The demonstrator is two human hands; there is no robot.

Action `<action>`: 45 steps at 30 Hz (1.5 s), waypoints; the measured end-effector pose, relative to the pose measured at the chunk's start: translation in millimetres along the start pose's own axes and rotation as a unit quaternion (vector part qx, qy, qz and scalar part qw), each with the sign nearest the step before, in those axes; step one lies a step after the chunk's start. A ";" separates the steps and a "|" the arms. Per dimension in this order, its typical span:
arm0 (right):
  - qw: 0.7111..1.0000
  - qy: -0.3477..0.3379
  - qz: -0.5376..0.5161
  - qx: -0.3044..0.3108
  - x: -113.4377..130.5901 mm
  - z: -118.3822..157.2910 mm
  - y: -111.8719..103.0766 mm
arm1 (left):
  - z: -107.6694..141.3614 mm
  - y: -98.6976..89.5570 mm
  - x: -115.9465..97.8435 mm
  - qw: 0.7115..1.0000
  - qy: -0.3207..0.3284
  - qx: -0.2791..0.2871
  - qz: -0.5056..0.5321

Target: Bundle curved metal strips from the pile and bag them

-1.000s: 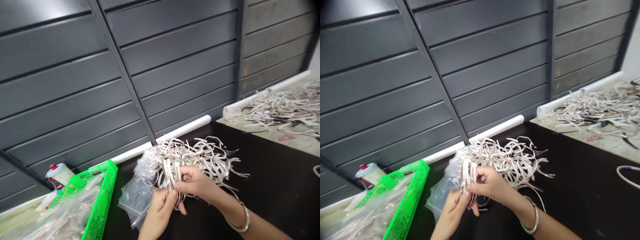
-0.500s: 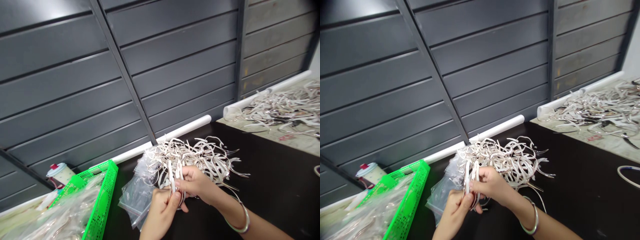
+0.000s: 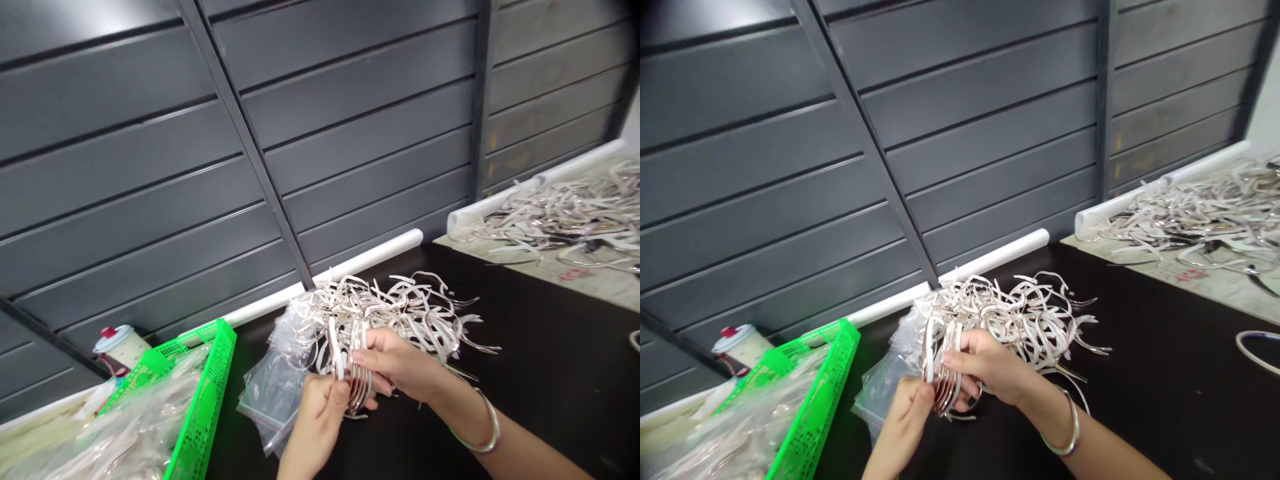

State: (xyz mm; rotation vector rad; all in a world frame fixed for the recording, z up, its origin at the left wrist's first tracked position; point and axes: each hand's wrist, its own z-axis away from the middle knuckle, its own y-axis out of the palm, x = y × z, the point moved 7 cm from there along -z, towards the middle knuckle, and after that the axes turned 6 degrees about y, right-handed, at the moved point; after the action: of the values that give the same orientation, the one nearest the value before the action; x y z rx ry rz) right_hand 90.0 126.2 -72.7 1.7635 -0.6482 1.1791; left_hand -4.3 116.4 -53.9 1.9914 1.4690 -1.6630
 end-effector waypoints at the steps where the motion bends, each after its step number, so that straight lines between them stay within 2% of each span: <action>1: 1.000 0.001 0.008 -0.001 0.7 0.2 0.2 | 0.4 -0.5 0.6 1.000 -0.003 -0.005 0.001; 3: 1.000 -0.002 0.025 -0.016 3.0 0.5 -0.6 | 0.6 0.9 0.4 1.000 -0.003 0.005 0.006; 6: 0.998 -0.007 0.045 -0.043 5.9 0.9 -2.2 | 0.6 7.1 0.1 0.999 0.000 0.050 0.021; 9: 0.997 0.000 0.054 -0.048 6.0 0.6 -2.0 | 0.9 10.9 2.5 0.997 -0.010 0.081 -0.018; 12: 0.997 -0.002 0.061 -0.047 7.2 0.7 -1.7 | 0.9 9.8 3.0 0.994 -0.011 0.076 -0.078; 15: 0.997 -0.038 0.062 -0.035 13.3 2.9 0.9 | 1.9 7.6 1.3 0.994 -0.003 0.057 -0.089; 19: 0.996 -0.033 0.076 0.032 11.5 6.4 14.1 | 5.1 8.9 3.7 0.997 -0.012 0.060 -0.042; 22: 0.994 -0.030 0.106 0.023 8.7 6.0 13.1 | 7.6 9.8 10.3 0.997 -0.036 0.063 0.007; 24: 0.991 -0.052 0.126 -0.006 11.6 3.6 5.3 | 7.8 4.3 15.0 0.997 -0.051 0.028 0.051; 27: 0.975 -0.084 0.184 -0.092 19.1 -1.5 -15.9 | 6.5 -17.4 16.7 0.984 -0.038 -0.100 0.142; 29: 0.940 -0.105 0.282 -0.159 24.2 -3.7 -27.8 | 6.3 -33.1 13.8 0.962 -0.012 -0.184 0.201; 31: 0.883 -0.118 0.414 -0.187 22.0 -7.4 -29.0 | 6.1 -43.5 10.1 0.942 0.002 -0.234 0.241; 33: 0.832 -0.110 0.519 -0.164 4.9 -15.1 -23.0 | 5.1 -47.1 6.9 0.933 0.006 -0.246 0.262; 35: 0.800 -0.086 0.579 -0.128 -24.7 -24.6 -18.6 | 4.5 -46.7 5.4 0.932 0.002 -0.243 0.269; 38: 0.757 -0.062 0.637 -0.136 -72.7 -37.4 -24.2 | 4.5 -43.2 6.3 0.934 -0.010 -0.231 0.271; 42: 0.757 -0.044 0.640 -0.126 -125.1 -50.4 -39.5 | 4.9 -41.9 7.0 0.936 -0.014 -0.229 0.266; 45: 0.781 -0.084 0.610 -0.099 -137.0 -54.8 -41.4 | 4.2 -42.1 7.4 0.935 -0.015 -0.230 0.268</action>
State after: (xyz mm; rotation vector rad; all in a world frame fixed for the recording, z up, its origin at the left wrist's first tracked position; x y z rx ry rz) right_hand 42.4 186.8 -205.2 1.1559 -2.1311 1.6426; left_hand -39.1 139.1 -43.0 1.8547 1.0388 -1.0081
